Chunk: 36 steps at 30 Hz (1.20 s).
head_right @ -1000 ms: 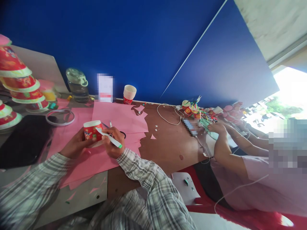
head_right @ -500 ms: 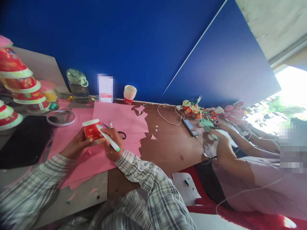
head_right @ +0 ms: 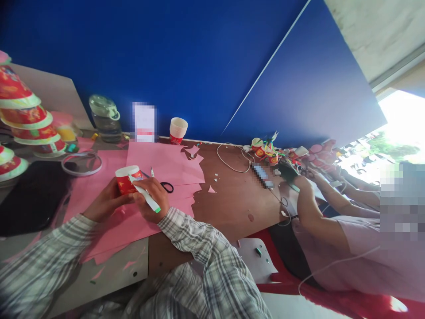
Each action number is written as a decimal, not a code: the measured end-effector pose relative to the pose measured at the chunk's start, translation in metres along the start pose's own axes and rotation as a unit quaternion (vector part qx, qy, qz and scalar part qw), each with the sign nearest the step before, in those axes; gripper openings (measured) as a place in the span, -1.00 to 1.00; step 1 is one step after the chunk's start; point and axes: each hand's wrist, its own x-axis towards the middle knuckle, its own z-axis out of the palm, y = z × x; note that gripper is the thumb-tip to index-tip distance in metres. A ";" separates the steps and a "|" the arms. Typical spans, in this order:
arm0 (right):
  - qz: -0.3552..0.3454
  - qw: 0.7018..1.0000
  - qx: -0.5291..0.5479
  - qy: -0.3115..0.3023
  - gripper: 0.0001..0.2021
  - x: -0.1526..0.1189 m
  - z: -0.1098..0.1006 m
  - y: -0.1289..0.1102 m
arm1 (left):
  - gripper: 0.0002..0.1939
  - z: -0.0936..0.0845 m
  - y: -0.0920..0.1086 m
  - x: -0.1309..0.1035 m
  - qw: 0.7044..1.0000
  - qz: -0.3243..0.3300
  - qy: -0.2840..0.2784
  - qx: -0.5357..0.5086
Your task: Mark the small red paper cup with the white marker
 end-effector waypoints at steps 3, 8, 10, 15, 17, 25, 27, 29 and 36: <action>-0.009 1.000 0.009 0.005 -0.77 0.001 0.000 -0.002 | -0.26 0.001 -0.001 0.000 0.999 0.008 0.006 0.034; -0.027 1.000 0.000 0.003 -0.77 0.002 -0.001 -0.001 | -0.26 0.002 -0.001 0.000 1.000 0.009 0.006 0.025; -0.032 0.999 -0.007 0.000 -0.76 0.002 -0.001 -0.001 | -0.26 0.002 -0.001 0.000 0.999 0.013 0.005 0.029; -0.031 0.999 -0.018 -0.013 -0.77 0.003 -0.001 -0.002 | -0.22 0.001 -0.001 0.001 0.999 0.011 0.004 0.039; -0.030 0.999 -0.023 -0.017 -0.77 0.003 -0.001 -0.003 | -0.22 0.001 -0.001 0.001 0.999 0.011 0.004 0.045; -0.032 0.999 -0.038 -0.013 -0.78 0.004 0.000 -0.003 | -0.24 -0.002 -0.005 0.002 0.998 0.017 0.005 0.058; -0.032 0.999 -0.033 -0.017 -0.79 0.004 -0.001 -0.004 | -0.26 -0.002 -0.006 0.003 0.998 0.016 0.005 0.053; -0.029 0.999 -0.024 -0.020 -0.81 0.003 -0.002 -0.004 | -0.28 -0.002 -0.006 0.003 0.999 0.016 0.007 0.045; -0.020 1.000 -0.008 -0.004 -0.78 0.003 -0.002 -0.003 | -0.26 0.000 -0.004 0.001 0.998 0.023 0.004 0.053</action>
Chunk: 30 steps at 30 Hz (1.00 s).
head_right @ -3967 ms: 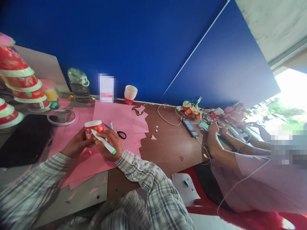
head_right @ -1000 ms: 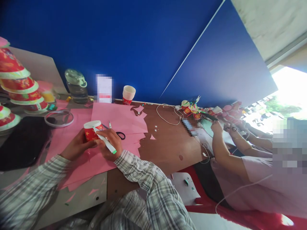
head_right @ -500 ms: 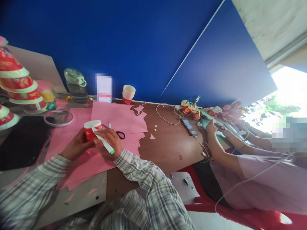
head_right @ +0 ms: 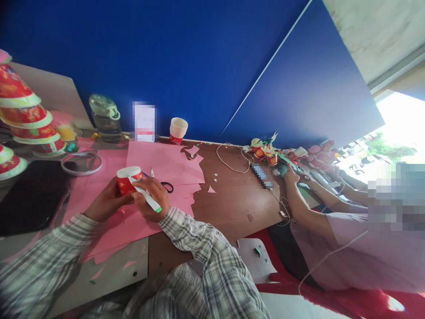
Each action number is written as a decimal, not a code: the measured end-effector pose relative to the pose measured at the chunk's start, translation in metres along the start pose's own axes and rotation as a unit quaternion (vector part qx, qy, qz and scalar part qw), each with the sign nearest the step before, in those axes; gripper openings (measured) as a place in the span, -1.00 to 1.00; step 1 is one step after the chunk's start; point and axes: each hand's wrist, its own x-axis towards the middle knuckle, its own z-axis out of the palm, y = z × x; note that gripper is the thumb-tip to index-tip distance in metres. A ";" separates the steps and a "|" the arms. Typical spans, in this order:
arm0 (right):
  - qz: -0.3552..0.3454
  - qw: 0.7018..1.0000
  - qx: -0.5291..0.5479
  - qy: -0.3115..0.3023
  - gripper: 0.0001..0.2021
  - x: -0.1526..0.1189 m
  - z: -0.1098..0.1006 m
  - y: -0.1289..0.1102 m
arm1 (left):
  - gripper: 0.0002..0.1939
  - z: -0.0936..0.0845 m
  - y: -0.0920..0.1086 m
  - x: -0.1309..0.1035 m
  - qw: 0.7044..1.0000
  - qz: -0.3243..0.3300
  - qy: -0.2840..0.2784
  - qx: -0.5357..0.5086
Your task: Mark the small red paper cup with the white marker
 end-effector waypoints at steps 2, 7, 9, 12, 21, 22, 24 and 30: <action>-0.002 1.000 -0.005 0.000 -0.79 0.000 0.001 0.001 | -0.25 0.000 0.001 0.000 1.000 -0.002 -0.002 -0.003; 0.008 1.000 -0.007 0.013 -0.79 0.001 0.001 0.002 | -0.26 0.000 0.000 0.001 1.000 -0.011 -0.006 -0.013; 0.021 1.000 -0.011 0.019 -0.80 0.001 0.000 0.003 | -0.27 -0.001 -0.001 0.001 1.000 -0.011 -0.003 -0.014; 0.035 0.999 -0.017 0.025 -0.79 0.001 -0.001 0.005 | -0.26 -0.001 -0.002 0.002 1.000 -0.011 -0.001 -0.012; 0.067 0.998 -0.013 0.015 -0.79 -0.001 -0.002 0.005 | -0.28 -0.002 0.001 0.000 0.999 -0.024 0.022 -0.021; 0.068 0.998 -0.011 0.015 -0.79 -0.001 -0.002 0.005 | -0.28 -0.002 0.001 0.000 0.999 -0.024 0.022 -0.027; 0.066 0.998 -0.013 0.016 -0.79 -0.002 -0.002 0.004 | -0.29 -0.002 0.000 0.001 0.999 -0.022 0.021 -0.034; 0.060 0.998 -0.020 0.012 -0.80 -0.002 -0.002 0.004 | -0.28 -0.003 -0.001 0.001 0.999 -0.026 0.021 -0.043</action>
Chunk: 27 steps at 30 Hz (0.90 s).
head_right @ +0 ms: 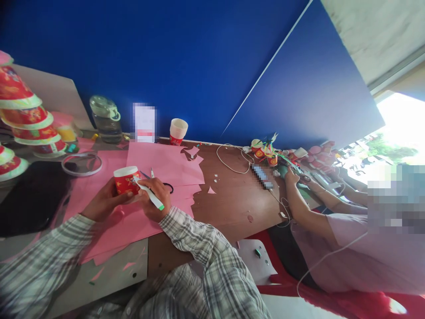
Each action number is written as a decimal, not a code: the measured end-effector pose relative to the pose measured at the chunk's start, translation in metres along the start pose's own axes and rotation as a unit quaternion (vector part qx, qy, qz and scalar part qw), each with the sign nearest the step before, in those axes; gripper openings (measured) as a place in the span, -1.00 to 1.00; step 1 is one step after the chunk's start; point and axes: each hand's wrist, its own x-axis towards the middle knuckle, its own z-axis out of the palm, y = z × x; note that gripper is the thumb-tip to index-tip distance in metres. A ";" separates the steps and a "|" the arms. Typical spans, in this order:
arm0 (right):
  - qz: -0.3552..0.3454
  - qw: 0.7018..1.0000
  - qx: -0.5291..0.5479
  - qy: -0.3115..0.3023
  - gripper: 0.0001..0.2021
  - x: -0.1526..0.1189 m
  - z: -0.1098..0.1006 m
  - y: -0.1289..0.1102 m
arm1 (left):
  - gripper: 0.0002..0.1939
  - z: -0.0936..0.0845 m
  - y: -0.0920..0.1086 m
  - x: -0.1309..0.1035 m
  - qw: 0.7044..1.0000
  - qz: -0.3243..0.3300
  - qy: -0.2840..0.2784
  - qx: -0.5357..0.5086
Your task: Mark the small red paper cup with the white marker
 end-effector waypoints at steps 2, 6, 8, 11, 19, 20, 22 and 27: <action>-0.004 1.000 -0.001 0.000 -0.81 0.000 -0.001 0.000 | -0.30 0.000 0.000 0.000 1.000 -0.001 0.002 -0.005; 0.001 1.000 0.002 0.000 -0.80 0.000 -0.002 -0.001 | -0.32 0.001 0.002 -0.001 1.000 -0.004 0.003 -0.003; 0.000 1.000 0.004 -0.003 -0.79 -0.001 -0.003 -0.001 | -0.33 0.001 0.003 -0.001 1.000 -0.005 0.006 -0.004; -0.021 1.000 0.010 -0.015 -0.79 -0.001 -0.002 -0.001 | -0.31 0.002 0.003 0.000 1.000 -0.011 0.006 -0.014; -0.065 0.997 0.009 -0.040 -0.78 -0.002 0.003 0.000 | -0.25 0.003 0.002 0.001 1.000 -0.024 0.004 -0.019; -0.068 0.997 0.005 -0.040 -0.77 -0.002 0.003 0.000 | -0.24 0.003 0.002 0.001 1.000 -0.024 0.002 -0.017; -0.075 0.996 0.001 -0.040 -0.77 -0.002 0.003 0.001 | -0.24 0.002 0.001 0.001 1.000 -0.025 0.002 -0.011; -0.037 0.999 -0.001 -0.021 -0.79 -0.002 -0.001 0.001 | -0.27 0.001 -0.001 0.001 1.000 -0.014 0.002 -0.005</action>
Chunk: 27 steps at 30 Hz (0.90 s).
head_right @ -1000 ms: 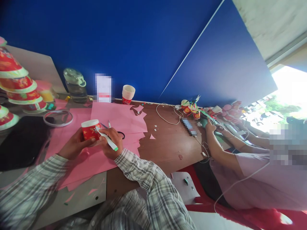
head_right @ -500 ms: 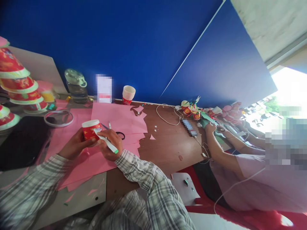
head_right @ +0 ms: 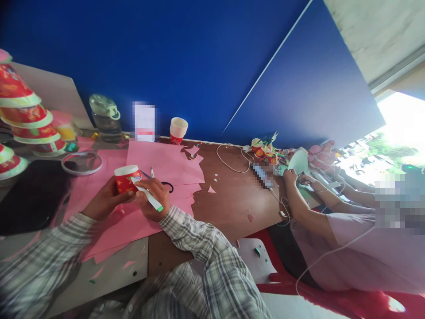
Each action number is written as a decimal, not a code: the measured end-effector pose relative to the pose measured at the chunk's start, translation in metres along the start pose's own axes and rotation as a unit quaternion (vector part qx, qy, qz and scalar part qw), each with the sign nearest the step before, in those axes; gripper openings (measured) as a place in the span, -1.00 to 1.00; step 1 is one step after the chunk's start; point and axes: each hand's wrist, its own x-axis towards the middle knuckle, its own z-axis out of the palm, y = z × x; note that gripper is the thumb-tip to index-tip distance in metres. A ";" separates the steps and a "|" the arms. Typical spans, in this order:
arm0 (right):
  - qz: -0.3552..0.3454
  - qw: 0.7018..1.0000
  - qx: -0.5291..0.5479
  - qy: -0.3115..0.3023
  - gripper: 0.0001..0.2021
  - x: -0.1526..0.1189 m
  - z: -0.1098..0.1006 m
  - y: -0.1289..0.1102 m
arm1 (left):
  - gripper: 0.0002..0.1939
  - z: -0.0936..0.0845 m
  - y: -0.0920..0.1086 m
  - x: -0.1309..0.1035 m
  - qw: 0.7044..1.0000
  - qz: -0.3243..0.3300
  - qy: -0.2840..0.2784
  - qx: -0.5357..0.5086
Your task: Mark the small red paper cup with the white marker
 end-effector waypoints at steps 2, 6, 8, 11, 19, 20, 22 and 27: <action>0.020 1.000 -0.006 0.009 -0.80 0.000 -0.001 0.000 | -0.28 0.000 0.000 0.000 1.000 0.008 -0.002 0.003; 0.009 1.000 0.004 0.016 -0.79 0.001 -0.002 -0.001 | -0.27 0.001 0.001 -0.001 1.000 0.010 0.001 0.009; -0.005 1.000 0.014 0.013 -0.79 0.002 -0.001 -0.003 | -0.25 0.002 0.003 -0.001 1.000 0.010 -0.007 0.006; -0.022 1.000 0.018 0.001 -0.79 0.004 0.001 -0.006 | -0.23 0.002 0.003 -0.001 1.000 0.013 -0.012 0.007; 0.007 1.000 -0.003 0.016 -0.80 0.004 0.000 -0.001 | -0.26 -0.001 -0.002 0.000 1.000 0.016 -0.016 0.018; 0.013 1.000 -0.003 0.023 -0.80 0.004 0.000 0.000 | -0.26 -0.001 -0.001 0.000 1.000 0.017 -0.016 0.019; 0.017 0.999 -0.001 0.027 -0.80 0.003 -0.001 0.001 | -0.24 0.000 0.000 0.000 1.000 0.016 -0.015 0.022; 0.009 1.000 0.007 0.015 -0.79 0.004 0.000 -0.002 | -0.22 0.002 0.004 -0.002 1.000 0.007 -0.018 0.012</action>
